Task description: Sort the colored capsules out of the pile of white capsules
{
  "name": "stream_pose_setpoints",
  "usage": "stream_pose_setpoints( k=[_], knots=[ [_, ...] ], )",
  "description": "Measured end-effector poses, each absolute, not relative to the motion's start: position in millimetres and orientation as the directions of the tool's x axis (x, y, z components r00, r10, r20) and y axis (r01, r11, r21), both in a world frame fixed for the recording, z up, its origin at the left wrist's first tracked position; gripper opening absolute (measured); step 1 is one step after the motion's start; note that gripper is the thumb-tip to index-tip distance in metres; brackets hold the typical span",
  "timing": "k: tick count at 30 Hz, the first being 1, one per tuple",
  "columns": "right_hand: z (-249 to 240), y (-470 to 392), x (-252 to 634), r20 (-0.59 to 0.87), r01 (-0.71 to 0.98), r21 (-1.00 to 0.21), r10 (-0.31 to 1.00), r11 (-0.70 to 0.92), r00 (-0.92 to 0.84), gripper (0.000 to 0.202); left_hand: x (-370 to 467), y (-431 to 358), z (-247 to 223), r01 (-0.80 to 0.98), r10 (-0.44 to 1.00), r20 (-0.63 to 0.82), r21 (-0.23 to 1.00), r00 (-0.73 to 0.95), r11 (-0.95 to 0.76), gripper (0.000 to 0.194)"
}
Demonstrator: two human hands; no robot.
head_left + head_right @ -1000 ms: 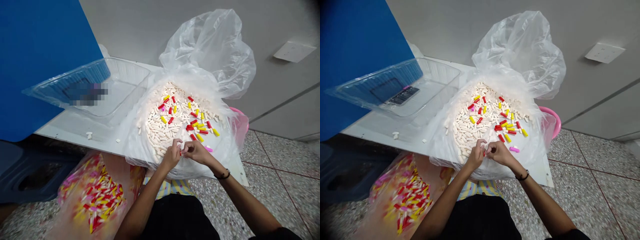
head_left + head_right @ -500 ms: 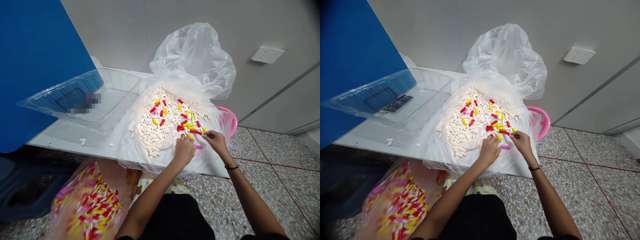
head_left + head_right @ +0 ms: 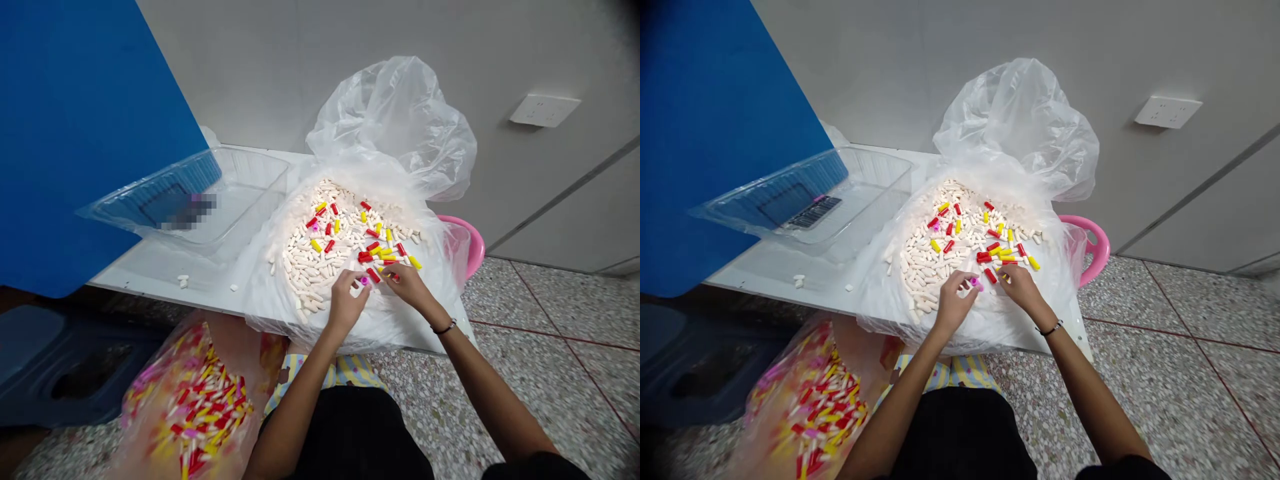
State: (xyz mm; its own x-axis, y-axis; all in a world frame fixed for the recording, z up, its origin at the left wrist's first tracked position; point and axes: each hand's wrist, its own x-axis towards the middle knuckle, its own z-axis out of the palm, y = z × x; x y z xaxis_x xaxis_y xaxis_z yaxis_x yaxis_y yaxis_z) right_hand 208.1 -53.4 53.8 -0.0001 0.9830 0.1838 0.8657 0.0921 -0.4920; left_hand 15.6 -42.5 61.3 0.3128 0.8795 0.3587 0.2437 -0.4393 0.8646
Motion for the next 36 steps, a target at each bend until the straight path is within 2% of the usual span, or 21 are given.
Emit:
stream_pose_setpoints(
  k=[2, 5, 9, 14, 20, 23, 26, 29, 33, 36],
  knots=[
    [55.6, -51.9, 197.0, 0.037, 0.894, -0.441, 0.997, 0.075, -0.066, 0.019, -1.7, -43.3, 60.6, 0.246, 0.886, 0.368, 0.865, 0.281, -0.437, 0.019],
    [56.6, -52.9, 187.2, -0.116, 0.924, -0.380, 0.989, 0.039, -0.089, 0.018, -15.5, -49.5, 50.0, 0.208, 0.863, 0.358, 0.870, 0.355, -0.447, 0.023],
    [58.0, -54.8, 188.7, -0.162, 0.926, -0.376, 0.985, -0.004, -0.062, 0.022, -17.3, -60.0, 28.4, 0.126, 0.836, 0.262, 0.924, 0.482, -0.362, 0.031],
    [66.0, -56.9, 198.3, -0.217, 0.915, -0.403, 0.973, -0.012, -0.083, 0.014, -15.6, -64.4, 14.9, 0.151, 0.846, 0.271, 0.915, 0.459, -0.375, 0.035],
    [65.6, -57.9, 200.2, -0.337, 0.964, -0.258, 0.930, 0.059, -0.147, 0.024, -16.8, -65.5, 15.3, 0.191, 0.856, 0.264, 0.905, 0.444, -0.379, 0.034],
    [61.1, -57.6, 195.4, -0.338, 0.969, -0.229, 0.926, 0.093, -0.168, 0.028, -17.1, -64.0, 13.3, 0.216, 0.892, 0.226, 0.919, 0.392, -0.328, 0.034],
    [57.5, -57.0, 193.4, -0.337, 0.961, -0.247, 0.920, 0.121, -0.203, 0.021, -17.2, -60.3, 10.5, 0.157, 0.915, 0.171, 0.958, 0.366, -0.242, 0.037],
    [54.3, -56.0, 201.2, -0.276, 0.934, -0.342, 0.939, 0.106, -0.208, 0.016, -17.2, -58.0, 9.9, 0.062, 0.899, 0.134, 0.983, 0.416, -0.175, 0.036],
    [50.1, -52.9, 221.3, -0.082, 0.869, -0.494, 0.995, 0.010, -0.058, 0.008, -16.1, -60.5, 12.7, 0.134, 0.875, 0.161, 0.960, 0.456, -0.247, 0.039],
    [50.5, -48.7, 230.6, 0.012, 0.873, -0.484, 0.997, -0.064, 0.080, 0.009, -15.2, -62.8, 14.3, 0.167, 0.868, 0.193, 0.940, 0.457, -0.297, 0.039]
  ],
)
